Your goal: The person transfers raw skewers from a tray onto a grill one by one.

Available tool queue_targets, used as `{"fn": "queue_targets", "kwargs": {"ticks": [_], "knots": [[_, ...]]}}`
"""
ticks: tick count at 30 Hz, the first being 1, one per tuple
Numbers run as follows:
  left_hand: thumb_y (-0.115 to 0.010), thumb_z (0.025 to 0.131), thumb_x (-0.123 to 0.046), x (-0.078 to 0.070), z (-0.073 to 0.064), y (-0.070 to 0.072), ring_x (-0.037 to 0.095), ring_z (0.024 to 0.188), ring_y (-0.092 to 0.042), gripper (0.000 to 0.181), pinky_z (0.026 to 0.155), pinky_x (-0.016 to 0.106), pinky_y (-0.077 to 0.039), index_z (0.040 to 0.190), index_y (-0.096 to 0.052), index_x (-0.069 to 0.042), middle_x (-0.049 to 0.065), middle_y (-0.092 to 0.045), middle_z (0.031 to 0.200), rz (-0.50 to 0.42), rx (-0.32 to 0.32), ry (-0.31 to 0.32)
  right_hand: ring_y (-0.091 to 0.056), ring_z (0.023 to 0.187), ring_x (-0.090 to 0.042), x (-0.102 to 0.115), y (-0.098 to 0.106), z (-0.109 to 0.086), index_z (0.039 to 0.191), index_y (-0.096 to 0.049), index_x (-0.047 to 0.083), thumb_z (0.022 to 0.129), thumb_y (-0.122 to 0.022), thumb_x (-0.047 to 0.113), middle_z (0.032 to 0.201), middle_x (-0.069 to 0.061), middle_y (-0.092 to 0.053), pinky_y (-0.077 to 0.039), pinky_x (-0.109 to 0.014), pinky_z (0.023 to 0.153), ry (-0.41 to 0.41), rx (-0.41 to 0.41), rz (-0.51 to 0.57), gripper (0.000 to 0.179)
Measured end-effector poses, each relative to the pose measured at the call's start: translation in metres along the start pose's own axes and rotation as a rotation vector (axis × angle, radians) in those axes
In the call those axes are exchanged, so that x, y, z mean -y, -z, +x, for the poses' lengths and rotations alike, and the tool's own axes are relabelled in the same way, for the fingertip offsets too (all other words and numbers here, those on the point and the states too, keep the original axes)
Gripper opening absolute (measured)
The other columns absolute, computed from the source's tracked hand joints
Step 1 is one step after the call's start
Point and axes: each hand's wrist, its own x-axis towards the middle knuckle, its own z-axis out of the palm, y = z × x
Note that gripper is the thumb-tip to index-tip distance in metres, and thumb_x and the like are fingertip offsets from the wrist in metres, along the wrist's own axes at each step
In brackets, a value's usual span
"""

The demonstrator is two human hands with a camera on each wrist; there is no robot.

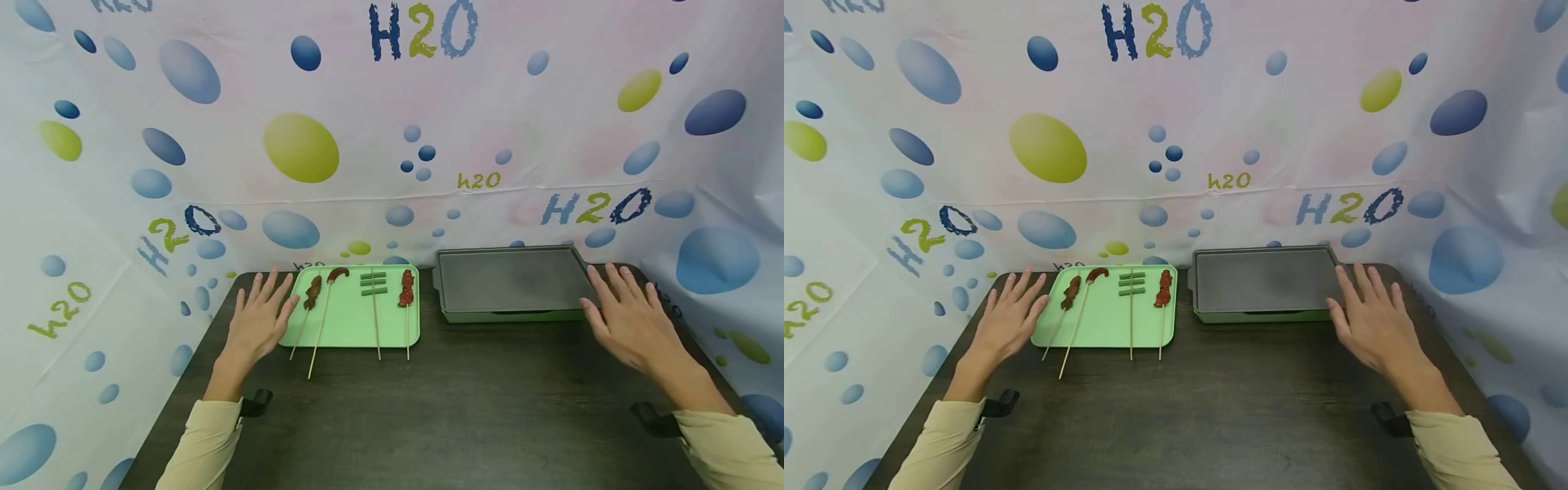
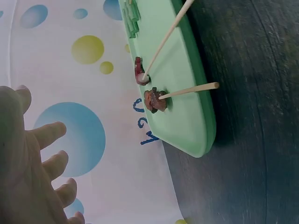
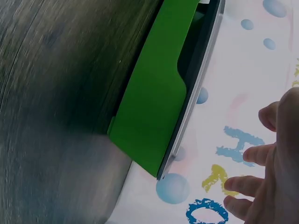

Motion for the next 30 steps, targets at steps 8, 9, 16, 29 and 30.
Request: {"fn": "queue_targets", "kwargs": {"ticks": [8,9,16,29,30], "knots": [[-0.027,0.111,-0.054,0.007,-0.002,-0.006,0.046,0.155,-0.003,0.066,0.115,0.075,-0.004,0.165,-0.027,-0.015,0.015,-0.007,0.172,-0.069,-0.013,-0.004,-0.024,0.145,-0.058,0.016,0.000,-0.006,0.163,-0.024,0.002,0.111,-0.044,0.030,0.155,-0.040,-0.028,-0.007,-0.071,0.118,0.031,-0.061,0.038,0.062],[-0.027,0.111,-0.053,0.008,-0.003,-0.006,0.046,0.155,-0.002,0.066,0.115,0.075,-0.004,0.165,-0.026,-0.014,0.015,-0.007,0.172,-0.080,-0.010,-0.003,-0.027,0.142,-0.059,0.019,0.000,-0.008,0.162,-0.025,0.002,0.111,-0.045,0.030,0.154,-0.040,-0.030,-0.010,-0.072,0.117,0.038,-0.068,0.045,0.062],[-0.029,0.112,-0.049,0.011,-0.009,-0.012,0.048,0.154,-0.001,0.064,0.113,0.078,-0.003,0.165,-0.024,-0.015,0.018,-0.005,0.171,-0.148,0.008,0.009,-0.039,0.129,-0.063,0.042,0.006,-0.016,0.161,-0.031,0.003,0.110,-0.050,0.027,0.150,-0.040,-0.036,-0.030,-0.078,0.101,0.034,-0.060,0.153,0.060],[-0.037,0.113,-0.042,0.019,-0.023,-0.019,0.060,0.149,-0.006,0.063,0.104,0.086,-0.006,0.162,-0.029,-0.005,0.030,-0.009,0.167,-0.286,0.069,0.059,-0.060,0.117,-0.045,0.091,-0.001,-0.033,0.155,-0.044,0.004,0.104,-0.064,0.019,0.136,-0.024,-0.059,-0.050,-0.067,0.087,0.080,-0.098,0.414,0.056],[-0.038,0.112,-0.041,0.020,-0.022,-0.019,0.061,0.148,-0.006,0.062,0.104,0.086,-0.006,0.161,-0.030,-0.004,0.031,-0.009,0.166,-0.292,0.076,0.054,-0.061,0.116,-0.043,0.095,-0.002,-0.034,0.154,-0.044,0.004,0.104,-0.064,0.018,0.134,-0.023,-0.060,-0.050,-0.065,0.088,0.080,-0.100,0.434,0.056]]}}
